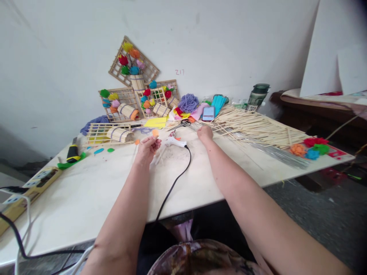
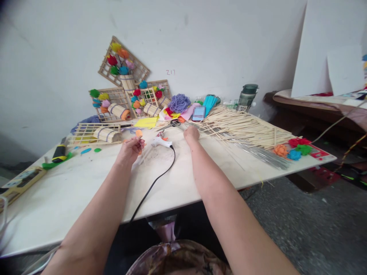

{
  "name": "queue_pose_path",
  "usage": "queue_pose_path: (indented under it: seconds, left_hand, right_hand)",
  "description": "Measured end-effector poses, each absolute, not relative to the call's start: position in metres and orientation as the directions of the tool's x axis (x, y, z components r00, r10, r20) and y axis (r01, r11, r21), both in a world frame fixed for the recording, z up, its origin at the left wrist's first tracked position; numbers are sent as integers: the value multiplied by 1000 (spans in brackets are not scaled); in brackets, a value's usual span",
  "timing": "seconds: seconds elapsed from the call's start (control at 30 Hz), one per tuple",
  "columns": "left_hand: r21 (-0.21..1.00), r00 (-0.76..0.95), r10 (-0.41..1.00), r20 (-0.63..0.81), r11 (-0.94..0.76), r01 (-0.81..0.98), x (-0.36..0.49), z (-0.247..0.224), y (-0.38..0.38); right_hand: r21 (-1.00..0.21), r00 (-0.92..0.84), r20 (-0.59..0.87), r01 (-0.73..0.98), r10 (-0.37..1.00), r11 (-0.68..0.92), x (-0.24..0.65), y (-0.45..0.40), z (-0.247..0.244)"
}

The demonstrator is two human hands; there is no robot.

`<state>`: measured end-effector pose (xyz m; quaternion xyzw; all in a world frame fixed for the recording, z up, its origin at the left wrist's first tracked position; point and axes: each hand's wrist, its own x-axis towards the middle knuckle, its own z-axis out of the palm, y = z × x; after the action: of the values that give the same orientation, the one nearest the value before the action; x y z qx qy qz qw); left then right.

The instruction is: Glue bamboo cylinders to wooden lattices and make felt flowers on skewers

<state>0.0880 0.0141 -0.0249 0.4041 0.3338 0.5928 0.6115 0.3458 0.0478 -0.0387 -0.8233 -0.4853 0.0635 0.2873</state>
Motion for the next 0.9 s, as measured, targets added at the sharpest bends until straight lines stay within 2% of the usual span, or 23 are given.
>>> queue_pose_path:
  seconds: [0.5,0.67,0.9]
  left_hand:
    - [892,70,995,66,-27,-451,88,-25,15]
    - [891,68,995,68,-30,-453,88,-25,14]
    - [882,68,995,74,-33,-470,88,-25,15]
  right_hand:
    - [-523,543,181,759,820,-388,344,51,-41]
    - [-517,515,210,780,831,-352,345,51,-43]
    - [-398,507,199,824,838,-404,343,46,-38]
